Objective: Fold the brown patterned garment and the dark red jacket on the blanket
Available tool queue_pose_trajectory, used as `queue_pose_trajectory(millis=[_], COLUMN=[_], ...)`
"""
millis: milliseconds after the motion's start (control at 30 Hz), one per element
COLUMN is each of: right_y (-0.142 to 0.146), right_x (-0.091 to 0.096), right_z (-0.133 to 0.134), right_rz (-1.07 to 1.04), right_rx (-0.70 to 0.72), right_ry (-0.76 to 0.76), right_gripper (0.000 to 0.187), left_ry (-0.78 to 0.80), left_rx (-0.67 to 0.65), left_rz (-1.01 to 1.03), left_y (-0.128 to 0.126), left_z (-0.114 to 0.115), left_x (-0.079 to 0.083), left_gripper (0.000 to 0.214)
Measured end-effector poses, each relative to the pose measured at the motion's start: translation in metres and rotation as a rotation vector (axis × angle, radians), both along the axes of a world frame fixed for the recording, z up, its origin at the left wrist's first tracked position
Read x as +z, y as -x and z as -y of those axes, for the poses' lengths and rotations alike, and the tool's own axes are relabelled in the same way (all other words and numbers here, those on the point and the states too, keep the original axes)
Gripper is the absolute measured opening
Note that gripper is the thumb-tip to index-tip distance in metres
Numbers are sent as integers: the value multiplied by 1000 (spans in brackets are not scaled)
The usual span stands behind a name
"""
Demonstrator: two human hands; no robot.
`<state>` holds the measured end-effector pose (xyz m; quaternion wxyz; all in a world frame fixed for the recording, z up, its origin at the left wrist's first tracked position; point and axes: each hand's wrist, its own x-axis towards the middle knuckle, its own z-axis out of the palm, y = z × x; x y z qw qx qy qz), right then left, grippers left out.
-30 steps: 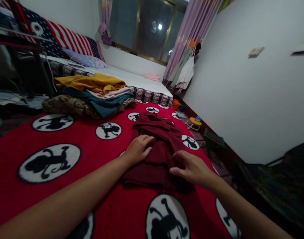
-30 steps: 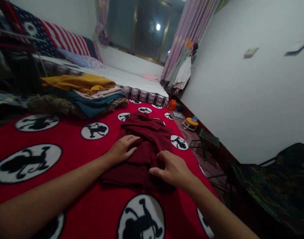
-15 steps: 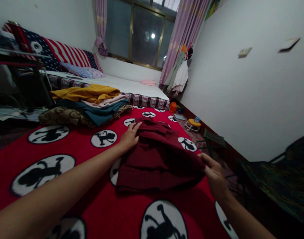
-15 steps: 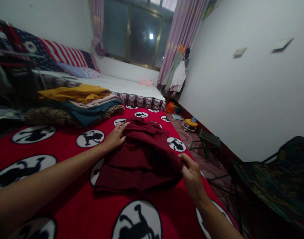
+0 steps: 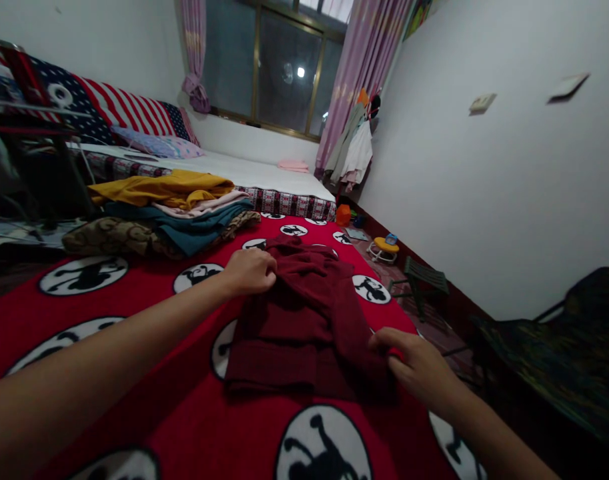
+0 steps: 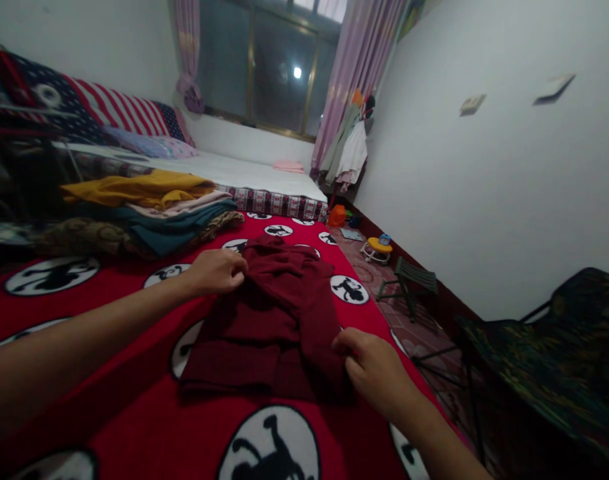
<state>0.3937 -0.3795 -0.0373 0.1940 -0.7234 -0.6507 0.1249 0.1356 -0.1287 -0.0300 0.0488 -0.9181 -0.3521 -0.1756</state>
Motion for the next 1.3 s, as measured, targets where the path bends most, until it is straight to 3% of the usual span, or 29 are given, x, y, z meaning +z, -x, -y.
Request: queue_pose_trajectory(millis=[133,200,300,433,500,567,667,767,833,933,1033,1100,1200,1300], right_y=[19,28,37,38,35,33,31,31,33,37,41,43,43,42], right_x=[3,-5,-30,-64,-71,-73,-69,-64,-61,-58,-57,-56,-55,-55], right_z=[-38,-67,-105,-127,-127,-124,-121,-118,-116,-113,-112,-111,-109,-107], right_rz=[-353,-473,-377,-224,-240,-286,-368,-416,-437,-454,-434,-402,-361,-326], right_rx=[137,138,41,-32,-4,45,76,84,81,92,137,160,186,204], right_ry=[-27,-69,-245,-362,-387,-410,-443,-501,-530,-545,-527,-496,-452,-424], right_gripper=[32,30,29,18,16,15,15,16,17,18,17,15,12,14], left_ry=[177,118,3,175,282,310,225,115,87,129,181,88,-98,-77], left_rx=[55,65,112,223,247,255,218,172,198,309,447,468,317,-32], left_rz=[-79,20,141,210,242,297,556,903,1029,978,709,589,555,400], left_y=[-9,-20,-38,-55,-58,-57,-49,-24,6,62,111,126,117,83], left_z=[5,-3,-26,-63,-77,-82,-76,-61,-52,-47,-48,-44,-22,8], left_x=[13,10,-4,-34,-47,-53,-44,-20,-7,-8,-28,-39,-44,-43], left_gripper=[39,38,39,82,71,44,22,23,26,27,17,10,14,21])
